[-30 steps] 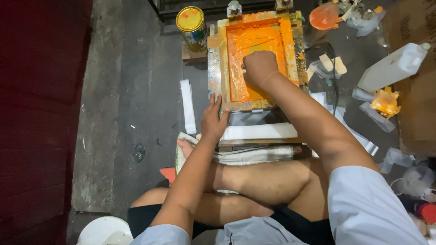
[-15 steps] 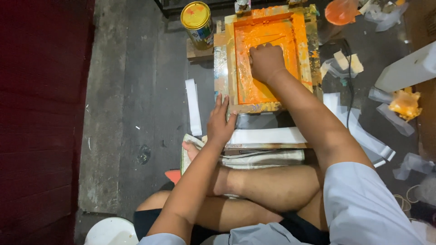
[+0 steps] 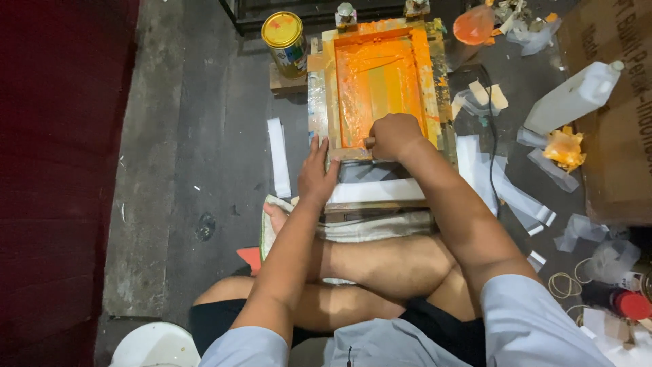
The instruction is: The person sits on the floor and performs screen printing. They place a white strip under a wooden frame with orange ink, use a squeegee to pull the ink across the screen, and then lift the strip to reveal the printed result. This process is repeated multiple times.
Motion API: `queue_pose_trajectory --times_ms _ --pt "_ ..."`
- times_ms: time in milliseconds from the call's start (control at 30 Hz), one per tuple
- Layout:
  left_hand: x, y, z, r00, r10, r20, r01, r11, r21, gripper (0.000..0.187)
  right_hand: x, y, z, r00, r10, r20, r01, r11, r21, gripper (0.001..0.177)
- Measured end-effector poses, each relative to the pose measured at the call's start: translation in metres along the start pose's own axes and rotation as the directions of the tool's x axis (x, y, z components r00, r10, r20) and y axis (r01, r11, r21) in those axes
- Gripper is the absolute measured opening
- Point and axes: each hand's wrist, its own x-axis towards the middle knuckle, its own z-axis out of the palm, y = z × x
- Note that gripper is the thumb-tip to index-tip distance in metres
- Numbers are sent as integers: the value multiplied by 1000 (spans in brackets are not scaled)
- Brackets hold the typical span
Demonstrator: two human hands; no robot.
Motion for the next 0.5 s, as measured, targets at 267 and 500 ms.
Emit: queue_pose_trajectory --times_ms 267,500 --pt "1 0 0 1000 -10 12 9 1000 3 61 -13 -8 -37 980 -15 -196 46 987 155 35" --pt "0 7 -5 999 -16 31 14 999 47 62 68 35 27 829 -123 -545 124 992 -36 58"
